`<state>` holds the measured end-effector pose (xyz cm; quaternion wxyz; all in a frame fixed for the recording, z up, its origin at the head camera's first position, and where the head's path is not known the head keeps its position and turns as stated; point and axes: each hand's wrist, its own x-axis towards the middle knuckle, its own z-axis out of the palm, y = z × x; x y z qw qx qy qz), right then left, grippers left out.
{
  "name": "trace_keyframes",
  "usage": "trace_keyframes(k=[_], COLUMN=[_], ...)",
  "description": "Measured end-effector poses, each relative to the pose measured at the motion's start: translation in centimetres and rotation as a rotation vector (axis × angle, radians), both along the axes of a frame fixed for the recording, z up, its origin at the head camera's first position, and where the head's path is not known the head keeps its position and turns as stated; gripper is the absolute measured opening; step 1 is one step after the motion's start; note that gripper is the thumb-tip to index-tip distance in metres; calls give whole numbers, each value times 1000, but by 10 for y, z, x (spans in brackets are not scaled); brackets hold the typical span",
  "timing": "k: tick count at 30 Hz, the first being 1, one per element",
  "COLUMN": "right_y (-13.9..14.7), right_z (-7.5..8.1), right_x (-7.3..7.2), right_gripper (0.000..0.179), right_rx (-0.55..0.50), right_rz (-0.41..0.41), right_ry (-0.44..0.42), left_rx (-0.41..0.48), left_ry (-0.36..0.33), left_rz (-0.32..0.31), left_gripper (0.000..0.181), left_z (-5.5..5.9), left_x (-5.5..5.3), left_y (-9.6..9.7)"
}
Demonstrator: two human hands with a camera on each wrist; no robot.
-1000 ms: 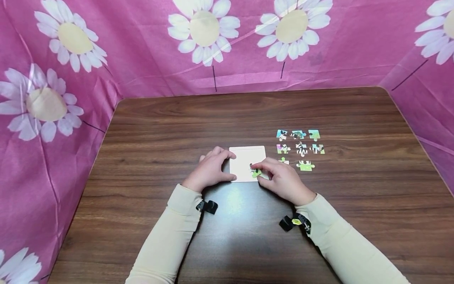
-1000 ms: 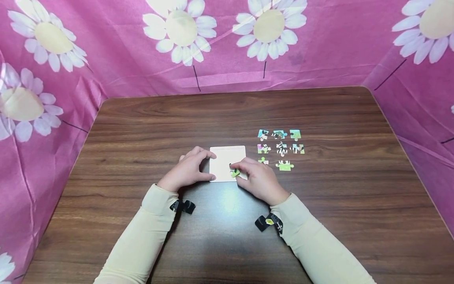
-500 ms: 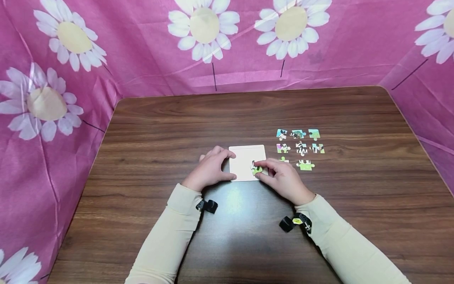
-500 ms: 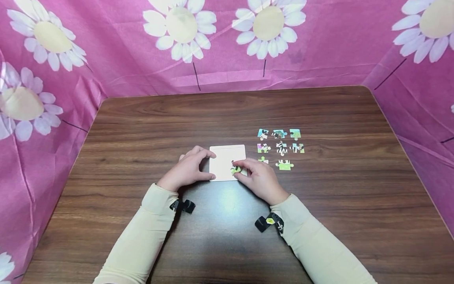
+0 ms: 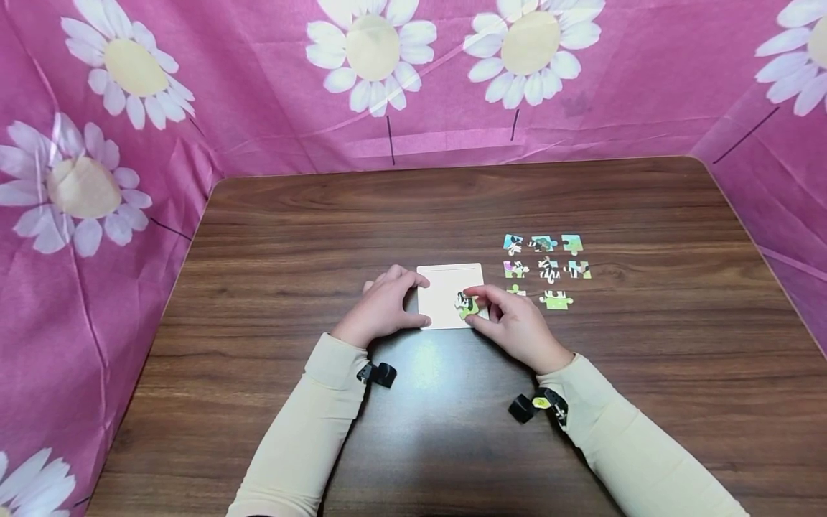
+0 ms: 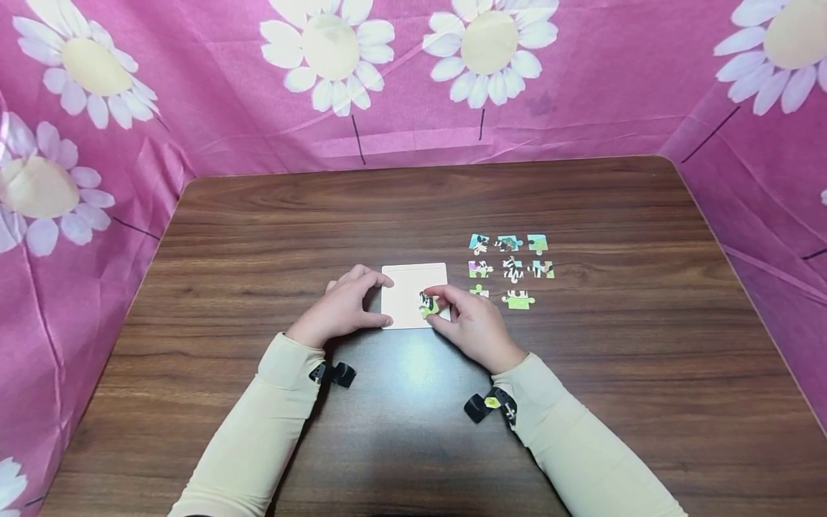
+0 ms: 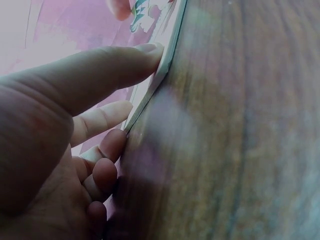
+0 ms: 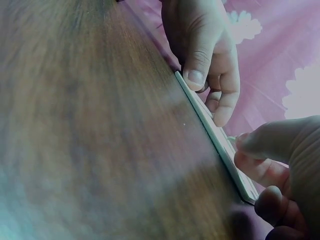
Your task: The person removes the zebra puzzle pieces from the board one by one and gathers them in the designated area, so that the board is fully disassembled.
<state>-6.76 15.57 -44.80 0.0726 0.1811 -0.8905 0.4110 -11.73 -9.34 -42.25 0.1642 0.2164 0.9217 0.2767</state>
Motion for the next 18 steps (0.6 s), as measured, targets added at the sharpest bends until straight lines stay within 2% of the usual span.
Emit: trace_keyframes(k=[12,18], right_y=[0,1], right_z=[2,0], right_x=[1,2], right_gripper=[39,38], right_rx=[8,-24], right_rz=[-4,-12], right_ry=[-20,-34], left_rx=[-2,3], left_ry=[-1,0], left_rz=[2,1], left_gripper=[59,59], left_z=[0,0], left_x=[0,0], left_y=[0,0])
